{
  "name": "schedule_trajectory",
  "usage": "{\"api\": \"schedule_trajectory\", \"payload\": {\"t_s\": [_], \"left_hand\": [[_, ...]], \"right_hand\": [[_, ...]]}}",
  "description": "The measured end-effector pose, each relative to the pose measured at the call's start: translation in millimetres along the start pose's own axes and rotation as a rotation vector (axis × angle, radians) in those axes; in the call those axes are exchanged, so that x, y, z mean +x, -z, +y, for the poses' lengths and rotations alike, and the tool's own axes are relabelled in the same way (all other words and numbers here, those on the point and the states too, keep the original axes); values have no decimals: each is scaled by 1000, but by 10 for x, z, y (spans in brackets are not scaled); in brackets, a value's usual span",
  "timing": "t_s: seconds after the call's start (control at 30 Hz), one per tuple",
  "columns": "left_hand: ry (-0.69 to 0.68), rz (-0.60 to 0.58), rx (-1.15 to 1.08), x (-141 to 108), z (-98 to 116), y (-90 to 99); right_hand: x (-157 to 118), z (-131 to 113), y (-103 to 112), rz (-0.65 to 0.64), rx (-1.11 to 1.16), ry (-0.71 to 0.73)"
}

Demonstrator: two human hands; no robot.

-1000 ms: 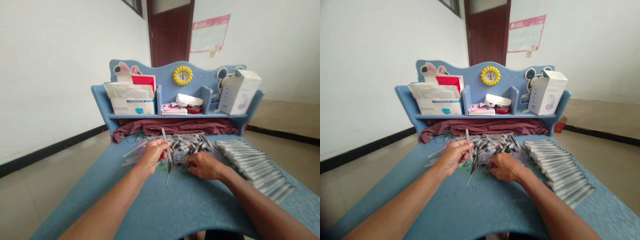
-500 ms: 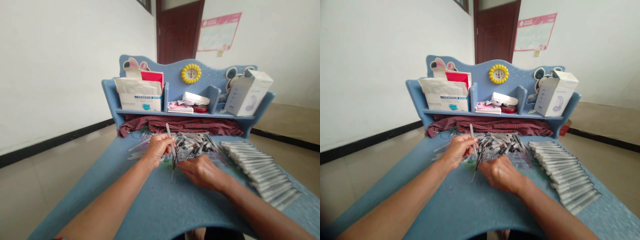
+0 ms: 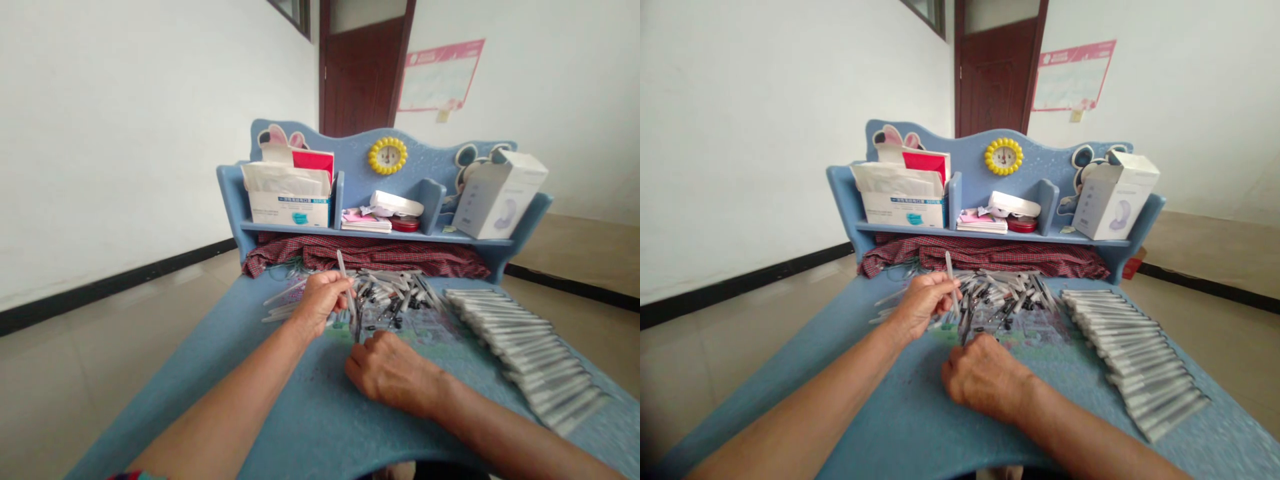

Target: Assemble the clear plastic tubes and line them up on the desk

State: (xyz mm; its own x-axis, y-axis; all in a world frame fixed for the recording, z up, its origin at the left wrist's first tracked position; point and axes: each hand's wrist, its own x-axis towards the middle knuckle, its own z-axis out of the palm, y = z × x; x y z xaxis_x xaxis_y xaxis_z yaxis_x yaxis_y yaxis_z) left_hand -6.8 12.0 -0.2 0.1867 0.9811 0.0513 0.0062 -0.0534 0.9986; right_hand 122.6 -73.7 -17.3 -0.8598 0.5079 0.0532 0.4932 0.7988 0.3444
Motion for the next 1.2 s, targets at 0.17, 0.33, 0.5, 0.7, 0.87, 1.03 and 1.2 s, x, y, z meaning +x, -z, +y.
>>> {"api": "schedule_trajectory", "payload": {"t_s": [0.17, 0.33, 0.5, 0.7, 0.87, 1.03, 1.2], "left_hand": [[19, 11, 23, 10, -6, 9], [32, 25, -25, 27, 1, 22], [85, 48, -307, 56, 34, 93], [149, 95, -644, 86, 74, 187], [185, 54, -736, 62, 77, 160], [203, 27, -781, 28, 99, 120], [203, 10, -805, 29, 94, 121]], "right_hand": [[101, -23, 38, -18, -42, 64], [212, 58, 116, -39, -81, 252], [106, 205, 263, 176, -67, 164], [-319, 156, 469, 810, 351, -404], [-427, 11, 587, 937, 385, -459], [-385, 0, 648, 972, 216, -433], [-403, 38, 656, 986, 167, -420]]}}
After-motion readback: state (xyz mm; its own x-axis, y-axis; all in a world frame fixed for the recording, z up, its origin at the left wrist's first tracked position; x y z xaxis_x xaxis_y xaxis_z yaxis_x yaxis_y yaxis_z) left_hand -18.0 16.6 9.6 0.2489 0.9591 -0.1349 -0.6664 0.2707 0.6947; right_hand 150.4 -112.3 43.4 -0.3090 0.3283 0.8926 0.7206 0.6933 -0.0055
